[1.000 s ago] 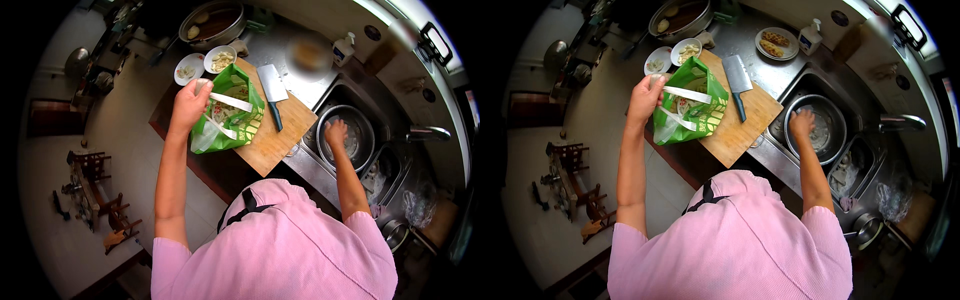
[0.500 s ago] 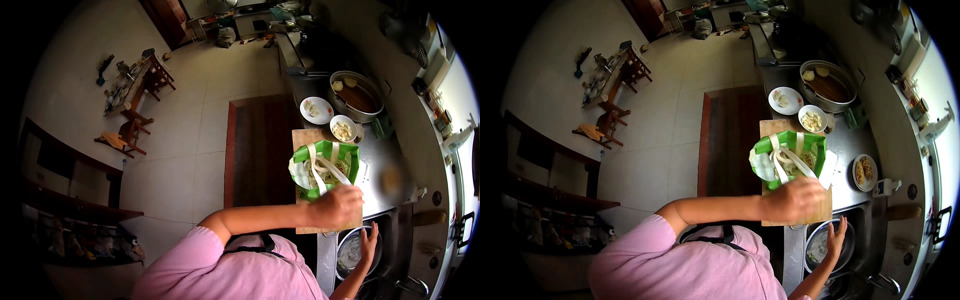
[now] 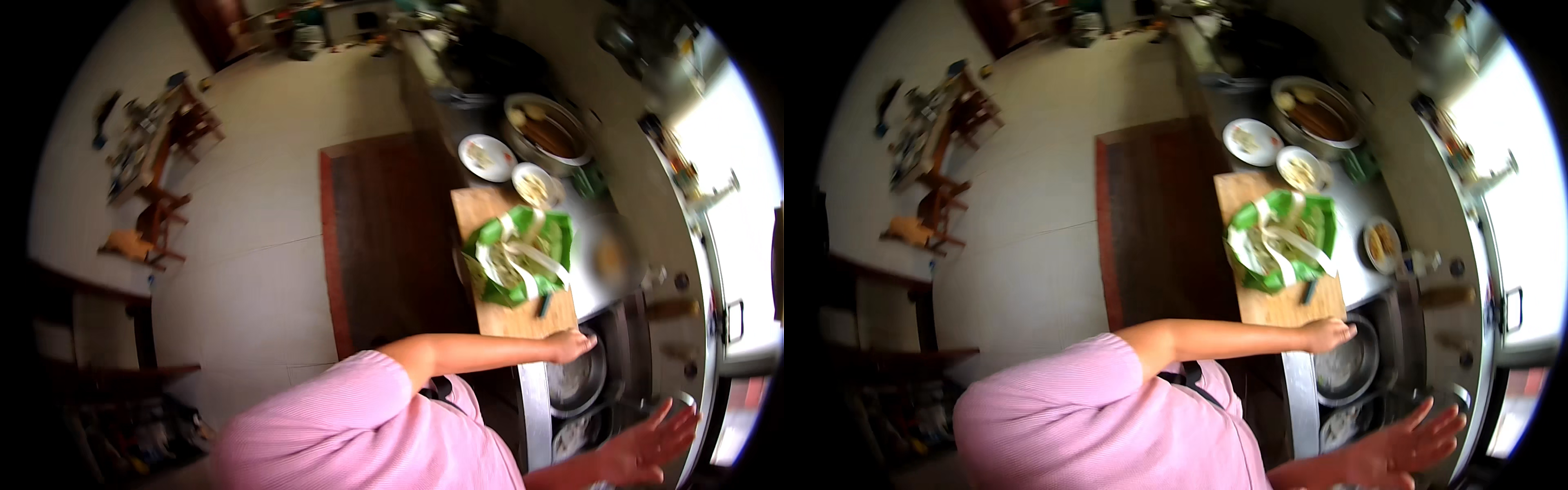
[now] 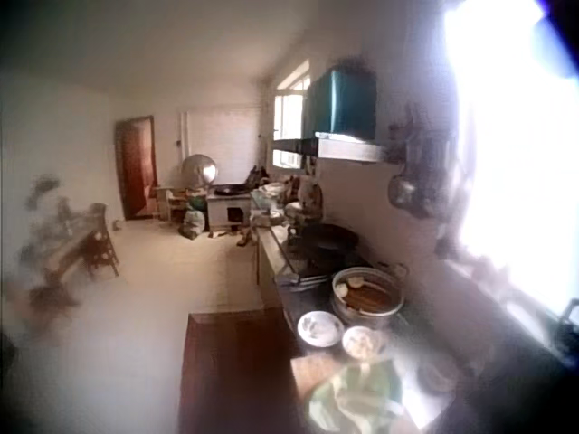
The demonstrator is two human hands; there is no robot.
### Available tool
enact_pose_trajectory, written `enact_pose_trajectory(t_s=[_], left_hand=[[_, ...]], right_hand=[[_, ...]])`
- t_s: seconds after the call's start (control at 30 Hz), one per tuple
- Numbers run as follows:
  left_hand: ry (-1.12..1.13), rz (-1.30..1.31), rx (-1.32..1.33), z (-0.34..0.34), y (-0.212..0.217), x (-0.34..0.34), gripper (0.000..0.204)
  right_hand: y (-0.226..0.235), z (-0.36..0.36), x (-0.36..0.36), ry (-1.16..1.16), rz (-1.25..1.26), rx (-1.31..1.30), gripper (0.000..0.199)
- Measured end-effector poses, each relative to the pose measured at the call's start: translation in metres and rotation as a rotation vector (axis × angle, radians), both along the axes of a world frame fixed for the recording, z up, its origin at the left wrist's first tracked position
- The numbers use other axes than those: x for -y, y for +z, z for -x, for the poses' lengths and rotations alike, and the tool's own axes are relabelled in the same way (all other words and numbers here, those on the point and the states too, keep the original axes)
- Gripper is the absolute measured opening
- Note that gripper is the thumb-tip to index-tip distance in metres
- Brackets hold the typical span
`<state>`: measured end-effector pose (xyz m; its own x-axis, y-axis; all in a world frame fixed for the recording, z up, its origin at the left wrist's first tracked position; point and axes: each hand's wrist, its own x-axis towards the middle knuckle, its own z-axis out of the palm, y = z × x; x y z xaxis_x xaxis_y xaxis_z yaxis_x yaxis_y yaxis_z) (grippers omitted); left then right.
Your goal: The person chops garlic on a cutting board using a cleaver, transfers the pieces into a bowl, then moves a plate of dumplings to a steamer. They later place the dumplings into a green bag and wash their hands at the sink.
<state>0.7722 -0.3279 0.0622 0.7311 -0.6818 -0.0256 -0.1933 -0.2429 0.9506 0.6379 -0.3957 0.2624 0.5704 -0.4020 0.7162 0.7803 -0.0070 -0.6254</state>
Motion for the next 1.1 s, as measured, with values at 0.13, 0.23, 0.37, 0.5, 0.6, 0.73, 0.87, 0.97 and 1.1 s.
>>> enact_pose_trajectory(t_s=[0.13, 0.23, 0.37, 0.5, 0.6, 0.73, 0.87, 0.97, 1.1], left_hand=[[-0.183, 0.814, -0.744, 0.04, 0.024, 0.013, 0.041], [0.02, 0.655, -0.906, 0.07, 0.075, -0.022, 0.053], [-0.336, 0.581, -0.876, 0.061, 0.07, -0.101, 0.045], [0.264, 0.45, -1.024, 0.066, -0.018, -0.127, 0.031], [0.559, 0.24, -1.066, 0.085, -0.056, -0.135, 0.023], [0.594, 0.204, -1.065, 0.103, -0.061, -0.148, 0.024], [0.857, 0.172, -0.866, 0.107, -0.05, -0.158, 0.019], [0.95, 0.199, -0.751, 0.101, -0.03, -0.158, 0.017], [0.803, 0.131, -0.67, 0.091, -0.016, -0.146, 0.019]], right_hand=[[-0.123, -0.04, -0.026, -0.287, 0.884, -0.24, 0.059], [-0.214, -0.047, 0.061, -0.413, 0.947, -0.644, 0.055], [-0.249, -0.018, 0.091, -0.116, 1.152, -1.149, 0.04], [-0.281, -0.002, 0.029, 0.088, 1.182, -0.839, 0.046], [-0.299, -0.015, 0.01, 0.212, 1.326, -0.676, 0.048], [-0.318, -0.057, 0.07, -0.232, 1.302, -0.922, 0.038], [-0.307, -0.103, 0.128, -0.427, 0.997, -1.076, 0.028], [-0.304, -0.142, 0.078, -0.114, 0.946, -1.023, 0.029], [-0.306, -0.18, 0.004, -0.116, 0.985, -0.976, 0.031]])
